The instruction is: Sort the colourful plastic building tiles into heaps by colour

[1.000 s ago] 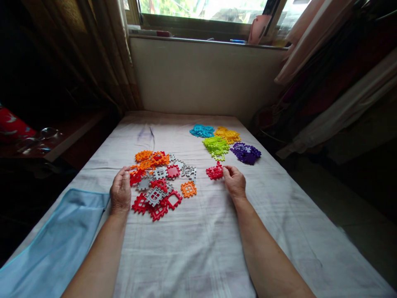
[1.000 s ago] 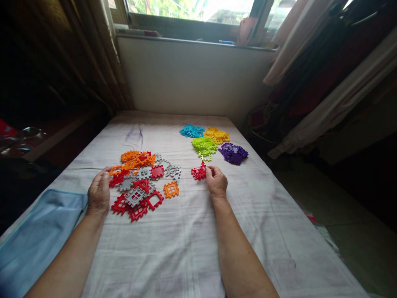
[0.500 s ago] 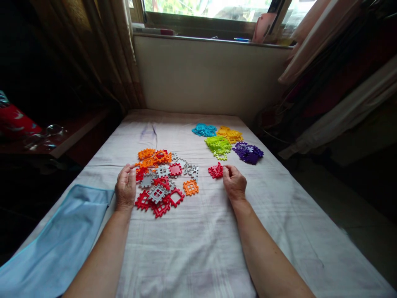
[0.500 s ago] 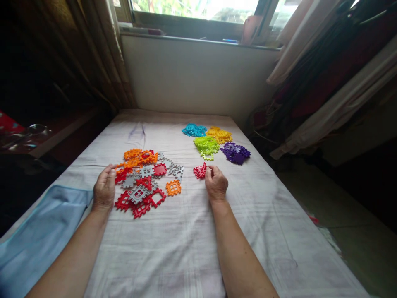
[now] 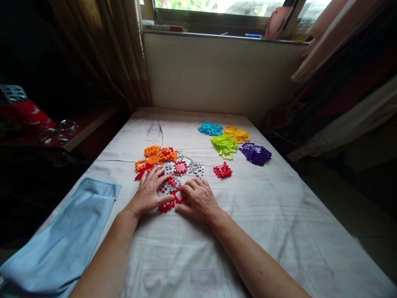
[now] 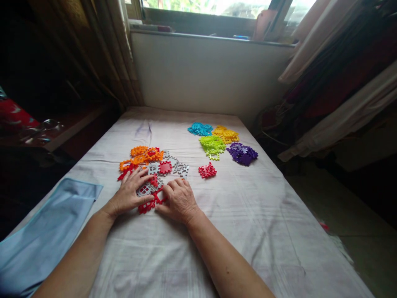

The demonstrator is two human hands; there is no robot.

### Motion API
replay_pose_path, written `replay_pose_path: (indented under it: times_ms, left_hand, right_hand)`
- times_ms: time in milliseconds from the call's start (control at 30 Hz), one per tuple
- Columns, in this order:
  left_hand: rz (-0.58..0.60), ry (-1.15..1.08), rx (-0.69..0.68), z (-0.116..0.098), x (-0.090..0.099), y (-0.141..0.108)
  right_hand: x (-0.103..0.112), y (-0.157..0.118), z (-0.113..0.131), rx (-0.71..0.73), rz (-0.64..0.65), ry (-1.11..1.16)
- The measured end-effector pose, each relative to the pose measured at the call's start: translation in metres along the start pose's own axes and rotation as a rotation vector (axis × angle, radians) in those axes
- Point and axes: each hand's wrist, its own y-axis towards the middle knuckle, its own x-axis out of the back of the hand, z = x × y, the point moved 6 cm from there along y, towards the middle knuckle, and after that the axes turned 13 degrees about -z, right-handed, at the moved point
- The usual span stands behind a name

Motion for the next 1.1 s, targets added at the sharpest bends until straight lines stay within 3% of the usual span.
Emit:
replay_pose_path:
  times_ms: [200,400,500,667,767,900,1100]
  left_hand:
    - [0.016,0.038,-0.026,0.003,-0.002,-0.003]
    - [-0.062,0.023,-0.011,0.010,0.010,0.001]
    - [-0.090,0.006,0.004,0.012,0.011,0.001]
    - [-0.131,-0.040,0.038,0.012,0.010,0.001]
    - [-0.183,-0.087,0.054,0.010,0.013,0.002]
    - [-0.284,-0.182,0.107,0.010,0.021,0.003]
    - [-0.437,-0.390,0.366,0.033,0.031,-0.001]
  right_hand:
    - [0.001,0.000,-0.002,-0.023,-0.033,-0.010]
    - [0.012,-0.002,-0.022,-0.014,-0.120,0.032]
    - [0.023,-0.005,-0.049,-0.096,-0.205,-0.013]
    - [0.046,-0.021,-0.118,-0.455,-0.371,-0.291]
    - [0.051,-0.031,-0.142,-0.585,-0.388,-0.372]
    - [0.049,-0.034,-0.149,-0.649,-0.374,-0.397]
    - [0.050,-0.034,-0.147,-0.632,-0.428,-0.410]
